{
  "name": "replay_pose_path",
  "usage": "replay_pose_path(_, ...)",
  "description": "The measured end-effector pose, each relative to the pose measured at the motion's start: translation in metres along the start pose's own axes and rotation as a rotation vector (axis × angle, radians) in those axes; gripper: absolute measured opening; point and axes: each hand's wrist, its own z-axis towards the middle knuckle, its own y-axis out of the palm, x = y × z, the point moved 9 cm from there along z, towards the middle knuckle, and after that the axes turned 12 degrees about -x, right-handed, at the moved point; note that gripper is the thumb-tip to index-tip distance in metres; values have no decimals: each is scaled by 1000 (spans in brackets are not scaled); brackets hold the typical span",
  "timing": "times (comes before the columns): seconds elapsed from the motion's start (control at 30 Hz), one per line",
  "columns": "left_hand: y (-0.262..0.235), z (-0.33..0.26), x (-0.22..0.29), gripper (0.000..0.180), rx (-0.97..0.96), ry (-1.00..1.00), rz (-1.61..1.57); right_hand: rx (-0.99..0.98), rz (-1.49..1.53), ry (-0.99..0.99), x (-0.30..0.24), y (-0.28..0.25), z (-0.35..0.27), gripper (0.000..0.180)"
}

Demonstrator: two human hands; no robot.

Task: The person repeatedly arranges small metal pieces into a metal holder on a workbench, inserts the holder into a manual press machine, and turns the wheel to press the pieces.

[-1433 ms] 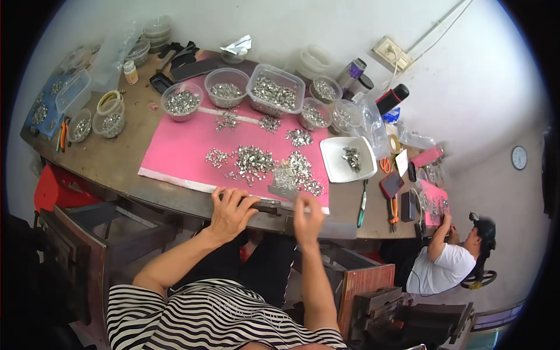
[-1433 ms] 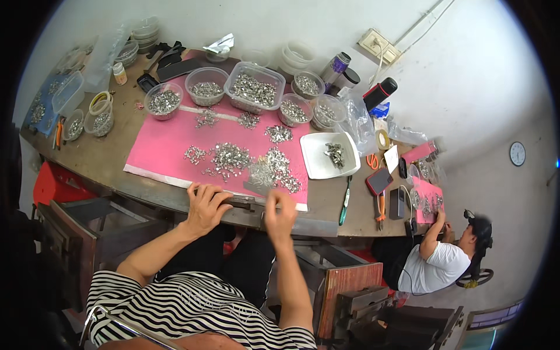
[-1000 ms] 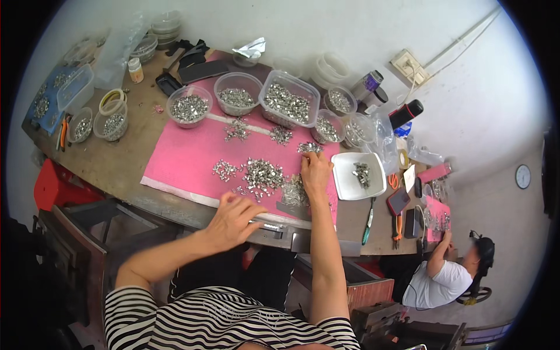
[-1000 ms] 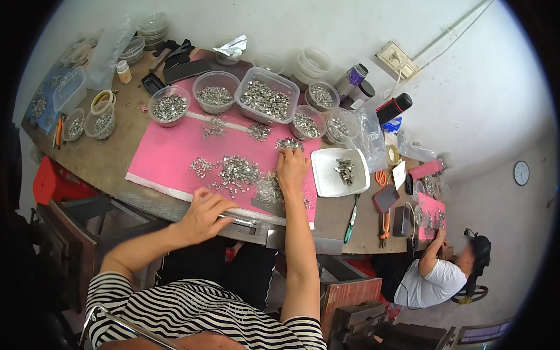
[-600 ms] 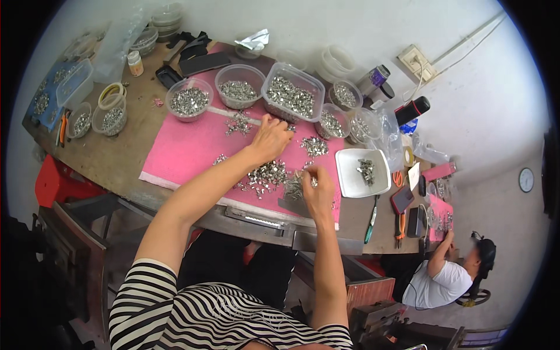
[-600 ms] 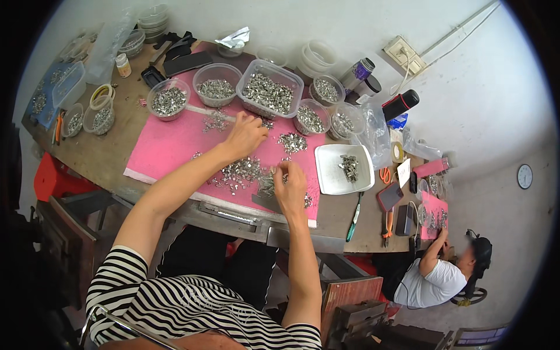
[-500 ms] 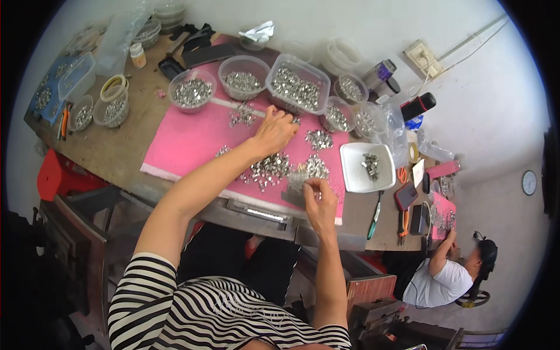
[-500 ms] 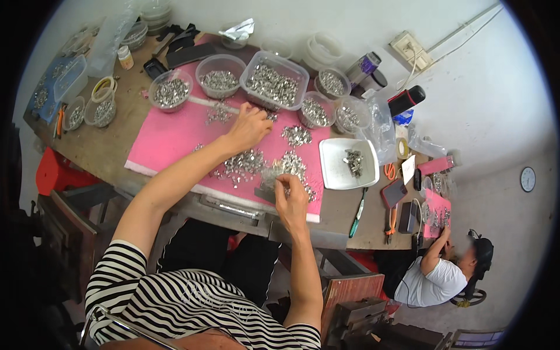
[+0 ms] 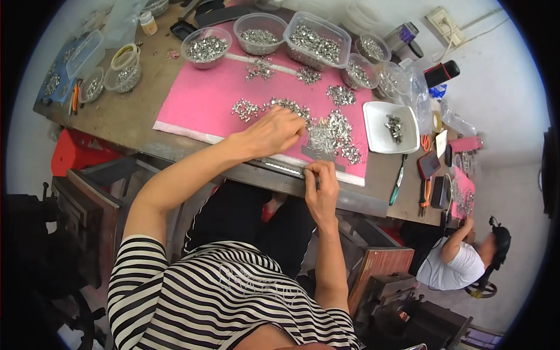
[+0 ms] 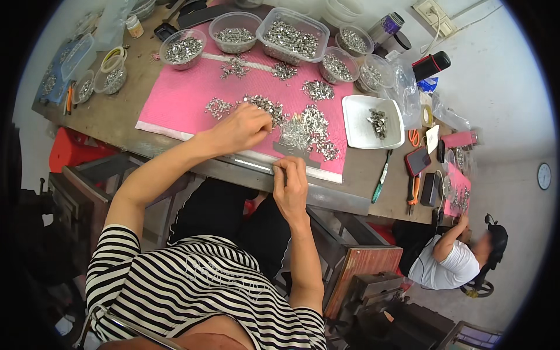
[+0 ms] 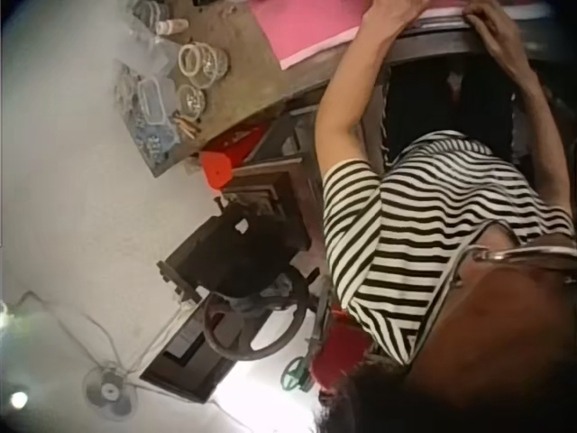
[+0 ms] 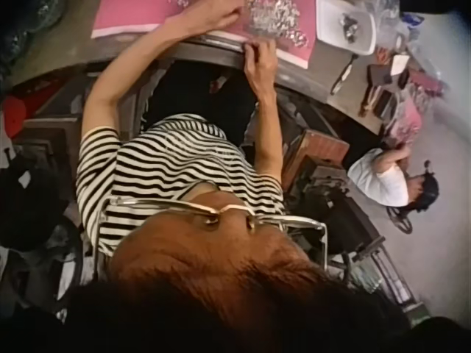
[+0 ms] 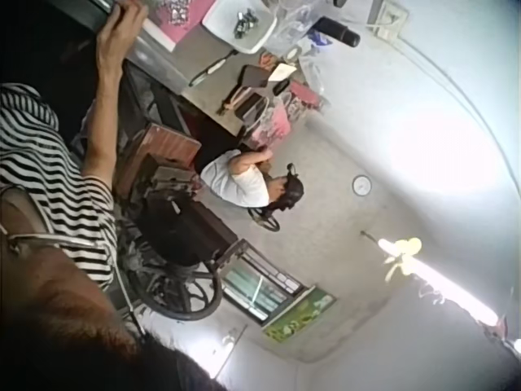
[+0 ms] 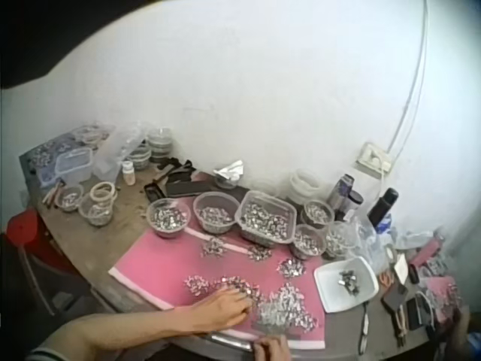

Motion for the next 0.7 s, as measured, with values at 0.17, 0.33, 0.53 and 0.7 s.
replay_pose_path(0.17, 19, -24, 1, 8, -156, -21, 41, 3, -58, -20, -3, 2, -3, 10)
replay_pose_path(0.33, 20, -25, 1, 6, -157, -31, 83, 18, -121, -60, -13, 1, 0, 12)
replay_pose_path(0.53, 24, -29, -6, 6, -117, -79, 86, 22, -321, -194, -32, 5, -7, 17)
replay_pose_path(0.7, 16, -32, -4, 6, -99, -122, 101, -154, -161, -136, -20, -7, 9, 12)
